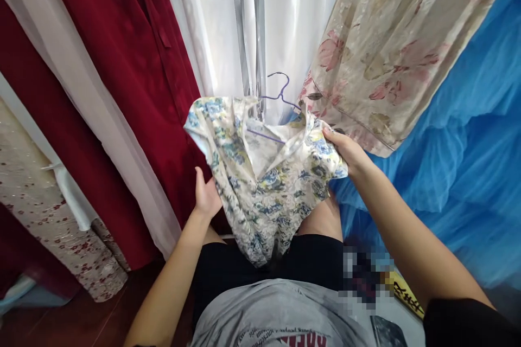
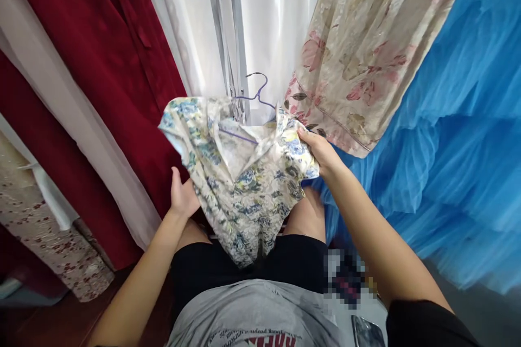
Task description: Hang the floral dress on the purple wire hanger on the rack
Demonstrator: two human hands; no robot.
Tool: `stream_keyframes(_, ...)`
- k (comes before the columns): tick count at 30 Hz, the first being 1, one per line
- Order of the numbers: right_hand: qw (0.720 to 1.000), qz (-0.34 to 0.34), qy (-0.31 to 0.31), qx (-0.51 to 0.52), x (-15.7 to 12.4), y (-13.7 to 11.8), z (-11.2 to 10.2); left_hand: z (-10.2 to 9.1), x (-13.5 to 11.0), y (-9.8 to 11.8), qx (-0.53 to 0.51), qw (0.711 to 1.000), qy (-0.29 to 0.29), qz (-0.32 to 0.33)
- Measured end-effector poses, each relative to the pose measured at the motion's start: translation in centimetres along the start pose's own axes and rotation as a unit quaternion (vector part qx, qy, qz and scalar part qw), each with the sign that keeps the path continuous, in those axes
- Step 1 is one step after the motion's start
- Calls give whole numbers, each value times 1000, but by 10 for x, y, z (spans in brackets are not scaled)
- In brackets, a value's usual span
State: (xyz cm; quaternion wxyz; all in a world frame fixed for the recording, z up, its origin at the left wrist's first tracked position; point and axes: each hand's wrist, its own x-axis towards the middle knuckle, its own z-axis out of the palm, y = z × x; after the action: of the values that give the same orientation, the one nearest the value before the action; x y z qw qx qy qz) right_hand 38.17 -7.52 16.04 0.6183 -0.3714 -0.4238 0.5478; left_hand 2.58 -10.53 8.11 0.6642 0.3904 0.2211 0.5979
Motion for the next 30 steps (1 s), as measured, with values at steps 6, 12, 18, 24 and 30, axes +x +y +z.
stream_keyframes(6, 999, 22, -28, 3, 4, -9, 29, -33, -19, -24, 129, 988, 87, 6)
stream_keyframes(12, 992, 70, -76, -71, 1, -11, 19, -43, -49, -67, 230, 964, 132, -26)
stream_keyframes(18, 949, -147, 56, -272, -7, -8, 7, -35, -77, -104, 255, 953, 157, -33)
stream_keyframes(24, 882, -341, 222, -240, -95, 100, 41, -28, -102, -125, 269, 938, 217, -14)
stream_keyframes(30, 986, -32, -34, -163, -128, 198, 68, -13, -120, -128, 313, 923, 222, 13)
